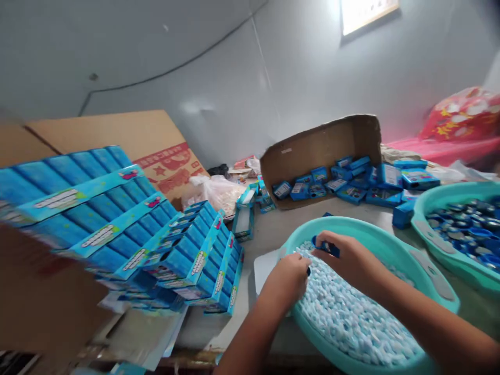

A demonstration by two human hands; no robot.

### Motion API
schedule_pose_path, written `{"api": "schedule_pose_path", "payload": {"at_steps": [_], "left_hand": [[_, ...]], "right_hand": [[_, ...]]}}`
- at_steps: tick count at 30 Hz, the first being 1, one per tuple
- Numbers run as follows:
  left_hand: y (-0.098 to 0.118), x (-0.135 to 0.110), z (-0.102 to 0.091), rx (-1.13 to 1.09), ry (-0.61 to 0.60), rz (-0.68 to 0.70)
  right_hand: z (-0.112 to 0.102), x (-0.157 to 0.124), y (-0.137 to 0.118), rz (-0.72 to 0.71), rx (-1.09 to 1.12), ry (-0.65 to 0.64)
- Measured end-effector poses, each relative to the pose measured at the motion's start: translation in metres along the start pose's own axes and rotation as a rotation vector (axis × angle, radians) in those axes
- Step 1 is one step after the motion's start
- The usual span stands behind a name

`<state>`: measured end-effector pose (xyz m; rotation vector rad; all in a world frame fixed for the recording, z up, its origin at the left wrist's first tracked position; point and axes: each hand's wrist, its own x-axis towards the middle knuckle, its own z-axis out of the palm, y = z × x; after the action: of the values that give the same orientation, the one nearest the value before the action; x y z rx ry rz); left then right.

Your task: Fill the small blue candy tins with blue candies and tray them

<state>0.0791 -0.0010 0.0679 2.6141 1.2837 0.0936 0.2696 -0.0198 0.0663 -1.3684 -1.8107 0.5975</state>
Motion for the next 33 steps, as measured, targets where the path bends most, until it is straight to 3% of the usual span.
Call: {"api": "schedule_pose_path", "payload": {"at_steps": [3,6,9,12,14,18,21,24,27,33], "left_hand": [[-0.012,-0.02,-0.059,-0.022,0.149,-0.021],[-0.036,-0.044,-0.141,-0.047,0.364,-0.177],[-0.081,-0.051,-0.216,-0.075,0.395,-0.422],[-0.139,-0.032,-0.259,-0.167,0.41,-0.532],[-0.174,-0.014,-0.265,-0.2,0.366,-0.585],[-0.216,0.006,-0.25,-0.264,0.227,-0.674],[-0.228,0.006,-0.235,-0.319,0.189,-0.689],[-0.234,0.003,-0.227,-0.365,0.225,-0.689],[-0.239,0.003,-0.227,-0.419,0.221,-0.703],[-0.248,0.018,-0.236,-0.537,0.047,-0.742]], "right_hand": [[0.004,-0.001,0.007,0.019,-0.02,-0.013],[0.01,0.001,0.017,0.046,-0.038,-0.012],[0.013,0.002,0.02,0.036,-0.035,-0.019],[0.011,0.003,0.017,0.011,-0.03,-0.038],[0.01,0.004,0.014,0.016,-0.034,-0.046],[0.008,0.006,0.014,0.015,-0.052,-0.033],[0.01,0.006,0.02,-0.004,-0.046,0.021],[0.012,0.007,0.026,-0.016,-0.044,0.077],[0.013,0.007,0.027,-0.024,-0.037,0.092],[0.01,0.006,0.019,-0.018,-0.032,0.073]]}}
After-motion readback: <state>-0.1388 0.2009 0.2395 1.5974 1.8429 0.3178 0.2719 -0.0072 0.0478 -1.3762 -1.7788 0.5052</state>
